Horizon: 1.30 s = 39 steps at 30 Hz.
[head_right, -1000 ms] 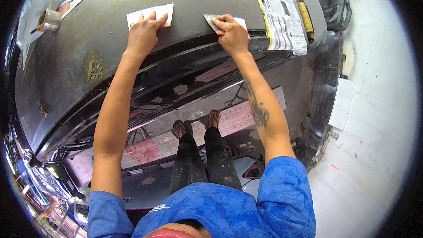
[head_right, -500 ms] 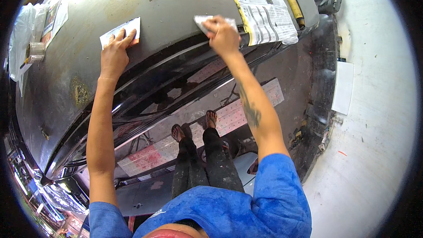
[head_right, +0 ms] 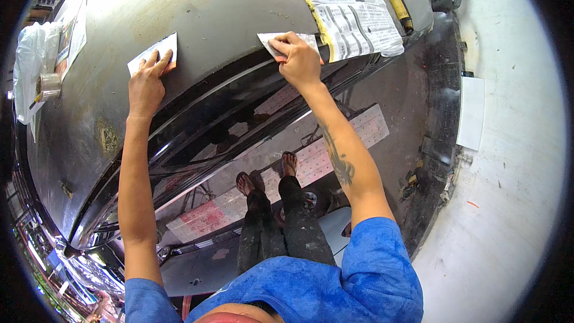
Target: The person scrapes dried filler from a car hood using a putty knife, then applies a fresh layer of filler with a brush. They smooth the filler with a sanding block and continue applying filler to the hood surface.
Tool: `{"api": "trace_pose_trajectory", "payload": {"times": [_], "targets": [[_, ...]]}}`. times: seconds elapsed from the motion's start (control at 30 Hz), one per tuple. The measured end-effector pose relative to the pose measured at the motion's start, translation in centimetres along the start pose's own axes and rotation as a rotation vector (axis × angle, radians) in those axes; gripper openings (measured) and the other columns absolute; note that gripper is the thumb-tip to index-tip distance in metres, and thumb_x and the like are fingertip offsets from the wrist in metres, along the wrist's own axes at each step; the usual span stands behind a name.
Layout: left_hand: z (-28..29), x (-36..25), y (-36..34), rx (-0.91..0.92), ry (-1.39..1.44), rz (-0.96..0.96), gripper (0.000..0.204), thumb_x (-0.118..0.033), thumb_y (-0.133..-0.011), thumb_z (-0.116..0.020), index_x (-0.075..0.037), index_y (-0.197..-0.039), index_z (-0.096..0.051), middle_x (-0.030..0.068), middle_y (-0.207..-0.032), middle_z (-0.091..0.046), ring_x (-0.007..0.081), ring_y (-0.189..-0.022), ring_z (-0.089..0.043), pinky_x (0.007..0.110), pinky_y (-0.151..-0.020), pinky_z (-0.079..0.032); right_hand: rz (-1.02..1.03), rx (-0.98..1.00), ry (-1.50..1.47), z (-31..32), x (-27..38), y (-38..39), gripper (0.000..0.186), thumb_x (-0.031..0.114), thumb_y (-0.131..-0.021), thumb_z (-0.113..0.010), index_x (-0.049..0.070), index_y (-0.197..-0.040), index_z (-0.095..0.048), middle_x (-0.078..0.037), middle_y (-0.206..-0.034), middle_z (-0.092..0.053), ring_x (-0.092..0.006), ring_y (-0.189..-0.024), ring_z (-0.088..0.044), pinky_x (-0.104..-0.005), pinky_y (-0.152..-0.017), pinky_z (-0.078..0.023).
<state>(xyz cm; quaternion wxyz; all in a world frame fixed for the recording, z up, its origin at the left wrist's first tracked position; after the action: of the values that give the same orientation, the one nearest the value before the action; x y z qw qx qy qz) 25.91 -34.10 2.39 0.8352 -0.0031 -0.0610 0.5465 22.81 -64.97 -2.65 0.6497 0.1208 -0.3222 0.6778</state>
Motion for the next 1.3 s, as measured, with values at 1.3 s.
{"api": "trace_pose_trajectory", "payload": {"times": [1.3], "targets": [[5.5,1.1,5.6,-0.451,0.105,-0.049,0.054,0.002,-0.085,-0.057,-0.031,-0.127,-0.065,0.009,-0.129,-0.064,0.0374,-0.119,-0.06,0.055,-0.103,-0.045,0.403,0.019,0.036,-2.6,8.2,7.1,0.039,0.004,-0.073,-0.066,0.009,-0.111,-0.072,-0.009,-0.113,-0.067,-0.0287,-0.106,-0.065,-0.0376,-0.092,-0.051]]}}
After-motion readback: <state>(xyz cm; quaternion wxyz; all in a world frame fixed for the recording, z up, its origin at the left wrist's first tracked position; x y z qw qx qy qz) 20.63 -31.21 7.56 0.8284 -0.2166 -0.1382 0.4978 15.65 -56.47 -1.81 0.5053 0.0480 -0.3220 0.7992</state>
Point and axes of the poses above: each hand's wrist, its own y-axis away from the middle knuckle, its own z-axis out of the back of the hand, x = y × z, the point moved 10 cm from there along -y, towards the middle knuckle
